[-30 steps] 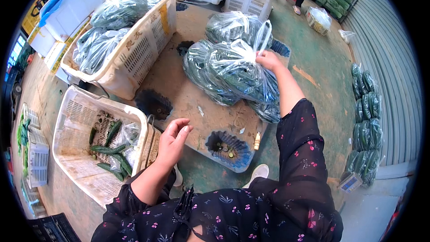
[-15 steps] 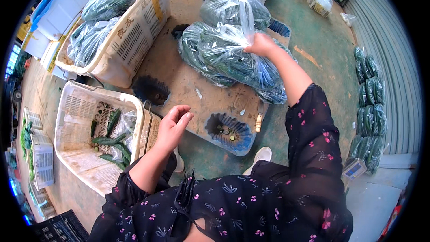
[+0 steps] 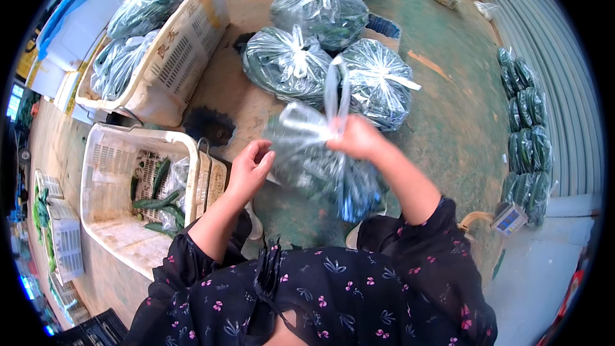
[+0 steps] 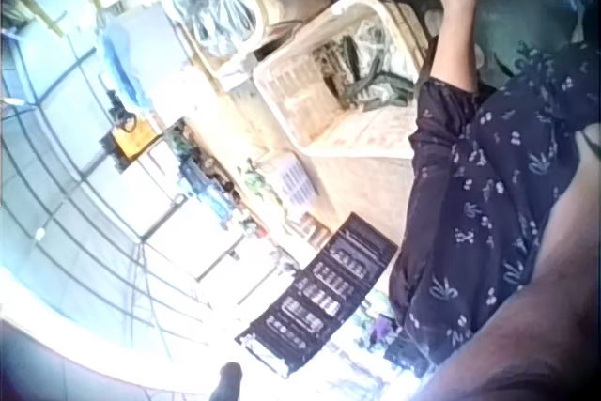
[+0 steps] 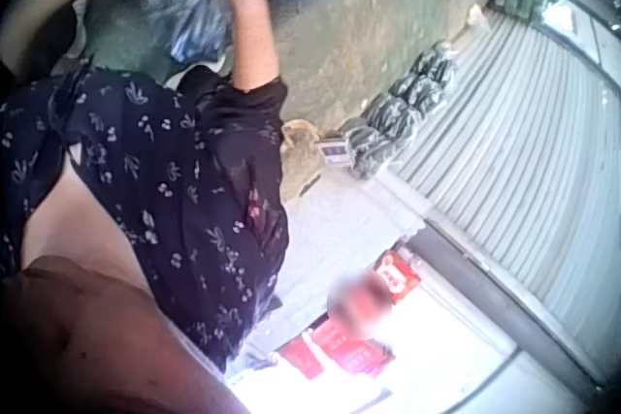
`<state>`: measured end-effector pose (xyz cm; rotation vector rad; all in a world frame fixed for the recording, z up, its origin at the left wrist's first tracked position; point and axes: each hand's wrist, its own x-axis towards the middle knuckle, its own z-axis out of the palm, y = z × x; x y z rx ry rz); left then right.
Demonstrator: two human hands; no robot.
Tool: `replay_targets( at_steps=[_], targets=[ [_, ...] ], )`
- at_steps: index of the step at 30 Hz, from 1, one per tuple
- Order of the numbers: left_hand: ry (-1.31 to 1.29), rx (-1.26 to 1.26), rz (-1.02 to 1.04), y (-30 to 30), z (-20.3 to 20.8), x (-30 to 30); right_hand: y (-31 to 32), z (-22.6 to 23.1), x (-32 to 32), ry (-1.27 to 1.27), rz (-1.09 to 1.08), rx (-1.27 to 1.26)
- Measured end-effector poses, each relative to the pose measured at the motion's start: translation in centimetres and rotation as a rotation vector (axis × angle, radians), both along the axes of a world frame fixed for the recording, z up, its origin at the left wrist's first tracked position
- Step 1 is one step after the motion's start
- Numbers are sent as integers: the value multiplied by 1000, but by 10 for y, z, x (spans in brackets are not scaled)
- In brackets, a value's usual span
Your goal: The person unties plastic bags filled with cucumbers, pulls out individual cucumbers to trim their ends with a small knife, and transfers them into bags or sorting baskets.
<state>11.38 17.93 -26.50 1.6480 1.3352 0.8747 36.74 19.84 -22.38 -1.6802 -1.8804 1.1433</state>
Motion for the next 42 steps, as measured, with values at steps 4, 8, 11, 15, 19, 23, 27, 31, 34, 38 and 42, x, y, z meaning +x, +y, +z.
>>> replay_targets(
  at_steps=[4,8,11,15,19,23,27,31,34,38,42],
  targets=[
    [45,-15,-98,-6,0,9,-53,-44,-17,76,-4,-149],
    [189,-54,-197,-12,-3,18,-83,-46,-37,-199,180,-141],
    [284,-135,-275,-18,-2,27,-93,-47,-35,-242,193,-70],
    [249,-132,-235,-22,-6,33,-90,-37,-36,-209,114,-27],
    [195,-155,-202,-21,-13,40,-84,-66,-33,-146,70,137],
    [305,-269,-293,-23,-30,44,-78,-83,-38,-142,-40,102],
    [376,-252,-376,-29,-34,52,-80,-109,-28,-260,-10,154],
    [363,-178,-320,-32,-39,51,-91,-90,-33,-168,-90,263],
    [237,-199,-259,-35,-43,56,-106,-63,-31,148,-56,492],
    [261,-150,-225,-35,-40,56,-132,-42,-18,117,106,439],
    [250,-130,-261,-34,-41,55,-148,-45,-10,-16,293,444]
  ],
)
